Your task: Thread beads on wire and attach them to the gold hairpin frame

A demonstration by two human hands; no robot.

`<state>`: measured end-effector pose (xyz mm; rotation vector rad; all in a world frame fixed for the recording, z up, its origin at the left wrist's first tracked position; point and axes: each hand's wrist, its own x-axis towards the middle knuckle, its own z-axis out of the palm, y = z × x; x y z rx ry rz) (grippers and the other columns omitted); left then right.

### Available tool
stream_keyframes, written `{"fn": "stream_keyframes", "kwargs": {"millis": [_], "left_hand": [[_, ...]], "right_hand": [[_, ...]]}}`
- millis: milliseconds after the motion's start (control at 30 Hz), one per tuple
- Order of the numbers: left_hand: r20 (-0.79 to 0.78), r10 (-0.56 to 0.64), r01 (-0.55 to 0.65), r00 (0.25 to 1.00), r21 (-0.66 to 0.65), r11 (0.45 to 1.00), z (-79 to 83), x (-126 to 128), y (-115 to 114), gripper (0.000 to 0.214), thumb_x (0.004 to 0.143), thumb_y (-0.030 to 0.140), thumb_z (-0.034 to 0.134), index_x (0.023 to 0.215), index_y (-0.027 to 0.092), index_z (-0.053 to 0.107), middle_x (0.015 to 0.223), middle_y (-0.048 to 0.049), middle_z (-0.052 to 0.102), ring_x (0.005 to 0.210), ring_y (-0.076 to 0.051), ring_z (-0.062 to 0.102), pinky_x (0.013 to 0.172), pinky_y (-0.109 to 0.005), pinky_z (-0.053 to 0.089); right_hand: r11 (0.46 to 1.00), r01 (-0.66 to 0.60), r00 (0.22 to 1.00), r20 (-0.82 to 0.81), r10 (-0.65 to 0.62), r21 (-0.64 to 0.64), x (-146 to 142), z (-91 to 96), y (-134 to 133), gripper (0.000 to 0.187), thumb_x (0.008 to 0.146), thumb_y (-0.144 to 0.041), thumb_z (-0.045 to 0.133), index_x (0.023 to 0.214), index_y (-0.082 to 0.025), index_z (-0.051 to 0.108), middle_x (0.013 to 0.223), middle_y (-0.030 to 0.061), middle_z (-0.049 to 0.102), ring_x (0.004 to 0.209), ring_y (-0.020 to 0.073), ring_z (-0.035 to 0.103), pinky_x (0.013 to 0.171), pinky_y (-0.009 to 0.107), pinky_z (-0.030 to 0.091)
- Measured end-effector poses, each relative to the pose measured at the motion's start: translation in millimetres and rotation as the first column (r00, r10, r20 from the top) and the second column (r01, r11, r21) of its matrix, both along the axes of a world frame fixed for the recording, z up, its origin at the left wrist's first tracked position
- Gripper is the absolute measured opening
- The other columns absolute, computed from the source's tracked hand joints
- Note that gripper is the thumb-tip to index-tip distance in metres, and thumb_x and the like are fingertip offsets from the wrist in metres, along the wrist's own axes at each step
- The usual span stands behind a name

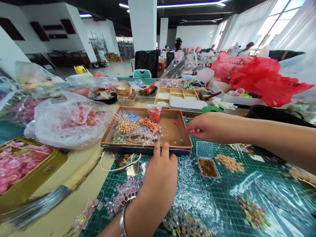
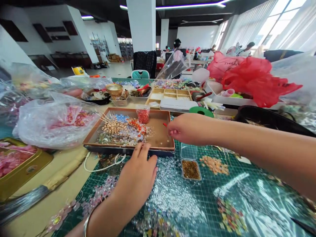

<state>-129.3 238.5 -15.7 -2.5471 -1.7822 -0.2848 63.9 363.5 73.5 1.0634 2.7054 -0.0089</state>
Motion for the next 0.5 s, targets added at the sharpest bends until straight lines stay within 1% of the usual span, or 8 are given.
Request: {"fn": "stream_keyframes", "kwargs": {"millis": [100,200,267,333,400,500], "left_hand": [[-0.010,0.011,-0.011,1.000,-0.002,1.000,-2.1,-0.6,2.0,0.025,0.092,0.015,0.056,0.111,0.014,0.071,0.146,-0.0200,0.056,0.139,-0.043,0.047,0.078,-0.040,0.066],[-0.007,0.017,-0.018,1.000,-0.033,0.999,-2.8,0.5,4.1,0.029,0.093,0.014,0.054,0.117,0.014,0.071,0.149,-0.0205,0.053,0.140,-0.045,0.045,0.078,-0.039,0.066],[-0.005,0.015,-0.015,1.000,-0.055,0.998,-2.6,1.7,4.7,0.030,0.093,0.014,0.054,0.118,0.013,0.071,0.150,-0.0210,0.052,0.141,-0.046,0.044,0.079,-0.040,0.066],[-0.006,0.013,-0.014,1.000,-0.054,0.998,-2.3,2.5,4.6,0.029,0.093,0.014,0.054,0.117,0.013,0.071,0.150,-0.0213,0.052,0.141,-0.046,0.043,0.083,-0.041,0.065],[-0.005,0.016,-0.016,1.000,-0.036,0.999,-2.3,2.3,4.4,0.028,0.093,0.013,0.054,0.115,0.013,0.072,0.149,-0.0215,0.053,0.141,-0.045,0.043,0.087,-0.043,0.064],[-0.007,0.009,-0.009,1.000,-0.009,1.000,-3.0,1.3,5.1,0.025,0.092,0.013,0.057,0.111,0.013,0.073,0.147,-0.0220,0.054,0.140,-0.045,0.045,0.093,-0.046,0.062]], "right_hand": [[0.995,-0.100,0.978,0.180,0.103,-0.025,-35.7,-14.0,25.0,0.022,0.097,-0.037,0.063,0.104,-0.016,0.068,0.103,0.0050,0.070,0.093,0.0195,0.067,0.086,0.042,0.055],[0.993,-0.115,0.939,0.323,0.119,-0.030,-56.4,-34.4,34.4,0.028,0.096,-0.036,0.065,0.116,-0.016,0.066,0.118,0.0085,0.068,0.103,0.0226,0.067,0.089,0.045,0.055],[0.995,-0.093,0.918,0.386,0.093,-0.021,-63.9,-45.6,36.1,0.030,0.096,-0.036,0.065,0.120,-0.017,0.065,0.123,0.0093,0.066,0.106,0.0237,0.066,0.091,0.046,0.055],[0.998,-0.061,0.902,0.428,0.061,-0.012,-68.6,-52.8,37.0,0.032,0.096,-0.035,0.065,0.122,-0.017,0.064,0.125,0.0098,0.065,0.108,0.0245,0.065,0.092,0.047,0.055],[0.999,-0.037,0.889,0.455,0.040,-0.015,-71.7,-56.3,38.2,0.034,0.096,-0.035,0.066,0.123,-0.016,0.063,0.126,0.0103,0.065,0.109,0.0250,0.065,0.092,0.048,0.055],[0.999,-0.028,0.872,0.489,0.038,-0.028,-74.5,-56.7,39.3,0.034,0.096,-0.035,0.066,0.124,-0.016,0.063,0.127,0.0102,0.064,0.110,0.0251,0.065,0.092,0.048,0.055]]}}
